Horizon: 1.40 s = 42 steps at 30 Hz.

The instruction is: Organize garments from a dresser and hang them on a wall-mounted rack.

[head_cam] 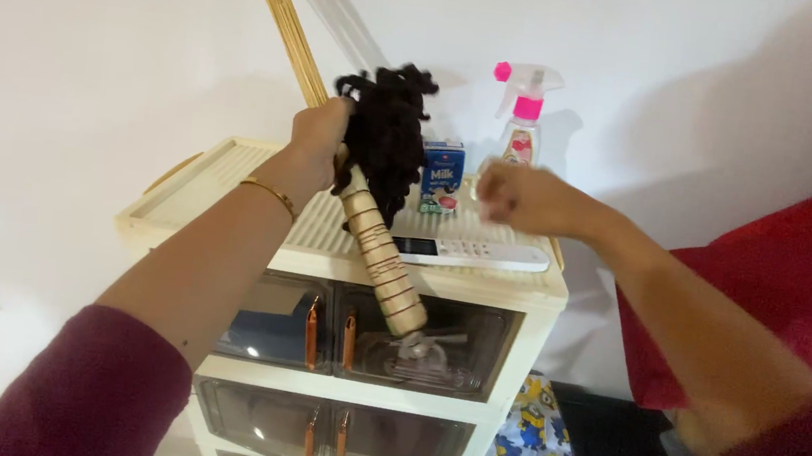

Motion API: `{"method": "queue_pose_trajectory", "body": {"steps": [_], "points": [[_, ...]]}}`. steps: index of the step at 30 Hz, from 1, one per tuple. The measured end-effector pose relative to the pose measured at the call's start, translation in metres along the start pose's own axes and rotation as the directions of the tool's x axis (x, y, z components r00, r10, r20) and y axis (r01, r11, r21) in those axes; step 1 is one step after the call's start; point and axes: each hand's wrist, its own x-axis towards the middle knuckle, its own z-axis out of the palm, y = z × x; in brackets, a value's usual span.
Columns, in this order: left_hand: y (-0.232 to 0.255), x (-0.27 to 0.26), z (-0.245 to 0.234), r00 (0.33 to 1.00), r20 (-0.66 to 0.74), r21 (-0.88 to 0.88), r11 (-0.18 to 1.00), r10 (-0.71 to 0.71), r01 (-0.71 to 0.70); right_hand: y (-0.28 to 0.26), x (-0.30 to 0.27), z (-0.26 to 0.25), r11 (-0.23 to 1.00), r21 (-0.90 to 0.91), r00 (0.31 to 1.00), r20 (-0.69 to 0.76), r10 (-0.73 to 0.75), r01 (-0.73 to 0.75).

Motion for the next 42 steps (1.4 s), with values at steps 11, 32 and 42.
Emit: {"method": "queue_pose_trajectory", "body": {"steps": [11, 32, 42], "points": [[-0.025, 0.003, 0.027, 0.995, 0.016, 0.024, 0.995, -0.099, 0.099, -0.049, 0.035, -0.015, 0.856, 0.203, 0.429, -0.903, -0.024, 0.476], [-0.013, -0.007, 0.027, 0.991, -0.079, 0.127, 0.985, -0.111, 0.12, -0.02, -0.017, -0.032, 0.966, -0.016, 0.728, -0.655, -0.206, 0.259], [0.012, -0.061, 0.046, 0.955, -0.141, 0.137, 0.951, -0.259, 0.278, -0.031, 0.049, -0.015, 0.979, -0.194, 0.992, -0.099, -0.075, 0.054]]}}
